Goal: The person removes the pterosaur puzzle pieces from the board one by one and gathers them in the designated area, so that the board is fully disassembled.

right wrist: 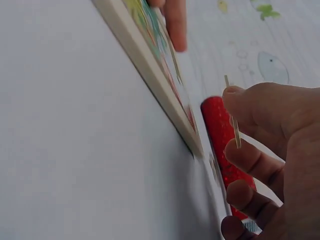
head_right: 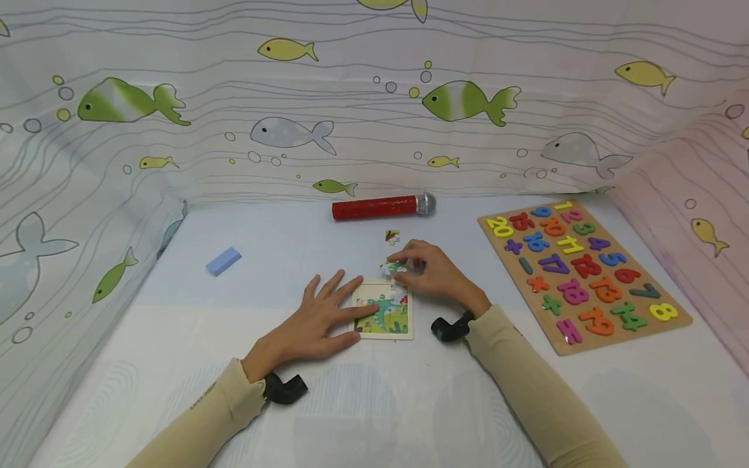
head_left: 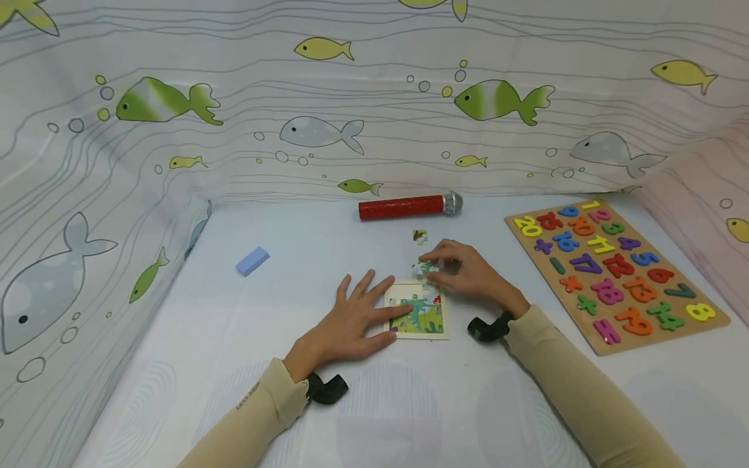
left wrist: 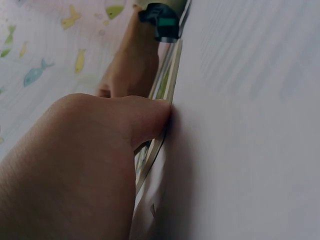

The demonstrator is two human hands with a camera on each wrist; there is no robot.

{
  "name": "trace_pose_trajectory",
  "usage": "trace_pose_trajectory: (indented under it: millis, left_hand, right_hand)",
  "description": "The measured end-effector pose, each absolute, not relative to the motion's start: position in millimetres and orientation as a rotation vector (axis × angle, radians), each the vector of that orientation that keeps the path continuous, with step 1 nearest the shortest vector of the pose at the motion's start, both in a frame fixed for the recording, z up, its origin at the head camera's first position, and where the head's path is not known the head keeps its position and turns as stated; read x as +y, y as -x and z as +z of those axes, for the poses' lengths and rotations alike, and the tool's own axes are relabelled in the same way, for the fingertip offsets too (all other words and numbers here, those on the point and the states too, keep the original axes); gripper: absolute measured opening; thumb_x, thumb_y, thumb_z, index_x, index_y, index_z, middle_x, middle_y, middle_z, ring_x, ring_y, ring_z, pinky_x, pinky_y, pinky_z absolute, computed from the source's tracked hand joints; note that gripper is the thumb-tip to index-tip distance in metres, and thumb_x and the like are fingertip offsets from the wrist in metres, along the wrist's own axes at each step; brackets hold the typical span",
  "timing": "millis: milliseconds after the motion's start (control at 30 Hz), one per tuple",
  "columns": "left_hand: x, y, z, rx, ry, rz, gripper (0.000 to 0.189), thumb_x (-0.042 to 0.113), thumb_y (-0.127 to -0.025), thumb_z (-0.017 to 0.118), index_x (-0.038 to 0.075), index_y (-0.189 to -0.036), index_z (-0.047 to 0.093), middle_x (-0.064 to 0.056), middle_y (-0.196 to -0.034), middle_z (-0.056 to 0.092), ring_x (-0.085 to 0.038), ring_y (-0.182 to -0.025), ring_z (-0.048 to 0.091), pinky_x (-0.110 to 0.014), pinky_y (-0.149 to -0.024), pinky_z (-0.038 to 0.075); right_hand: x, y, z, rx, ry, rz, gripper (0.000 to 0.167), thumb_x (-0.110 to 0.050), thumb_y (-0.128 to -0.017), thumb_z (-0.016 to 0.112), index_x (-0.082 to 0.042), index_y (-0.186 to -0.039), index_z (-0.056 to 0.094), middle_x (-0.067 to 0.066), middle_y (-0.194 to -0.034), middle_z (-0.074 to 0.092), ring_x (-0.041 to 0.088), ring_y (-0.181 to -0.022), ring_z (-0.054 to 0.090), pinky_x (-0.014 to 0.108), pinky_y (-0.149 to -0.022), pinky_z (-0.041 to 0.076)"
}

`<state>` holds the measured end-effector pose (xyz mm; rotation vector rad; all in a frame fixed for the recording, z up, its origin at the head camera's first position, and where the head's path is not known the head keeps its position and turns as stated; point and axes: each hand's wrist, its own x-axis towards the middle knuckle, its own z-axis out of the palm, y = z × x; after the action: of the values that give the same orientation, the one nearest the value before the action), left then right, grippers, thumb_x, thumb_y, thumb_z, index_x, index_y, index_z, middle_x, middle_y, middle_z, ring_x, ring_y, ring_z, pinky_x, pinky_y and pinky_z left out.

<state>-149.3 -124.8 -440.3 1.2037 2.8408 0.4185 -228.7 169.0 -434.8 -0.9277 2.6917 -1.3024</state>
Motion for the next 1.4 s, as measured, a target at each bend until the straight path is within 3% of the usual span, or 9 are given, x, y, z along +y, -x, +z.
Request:
trace_pose_trajectory:
  millis: [567, 900, 1400]
  left_hand:
    - [-126, 148, -440, 2.839, -1.178, 0.426, 0.054, 0.058, -0.1, 0.045, 0.045, -0.152, 0.044, -0.008, -0.17, 0.025, -0.043, -0.158, 0.012, -0.075, -0.117, 0.006]
    - [-126, 149, -441, 2.832, -1.191, 0.444, 0.053, 0.058, -0.1, 0.043, 0.046, -0.152, 0.043, -0.007, -0.17, 0.024, -0.043, -0.158, 0.01, -0.075, -0.117, 0.005]
    - [-125, 148, -438, 2.83, -1.178, 0.426, 0.054, 0.057, -0.1, 0.044, 0.046, -0.152, 0.043, -0.007, -0.171, 0.023, -0.042, -0.158, 0.01, -0.074, -0.118, 0.004]
  right_hand:
    - [202, 271, -431, 2.811, 0.643, -1.146, 0.031, -0.017, -0.092, 0.076, -0.014, -0.123, 0.074, 0.008, -0.107, 0.067, 0.021, -0.084, 0.05, 0.033, -0.073, 0.041]
    - [203, 292, -434, 2.822, 0.541, -1.072, 0.032, -0.019, -0.093, 0.074, -0.013, -0.124, 0.072, 0.01, -0.116, 0.066, 0.024, -0.094, 0.051, 0.035, -0.081, 0.042]
    - [197, 299, -430, 2.828, 0.509, -1.019, 0.032, -0.018, -0.094, 0.072, -0.009, -0.125, 0.071, 0.013, -0.116, 0.065, 0.025, -0.094, 0.051, 0.035, -0.08, 0.042]
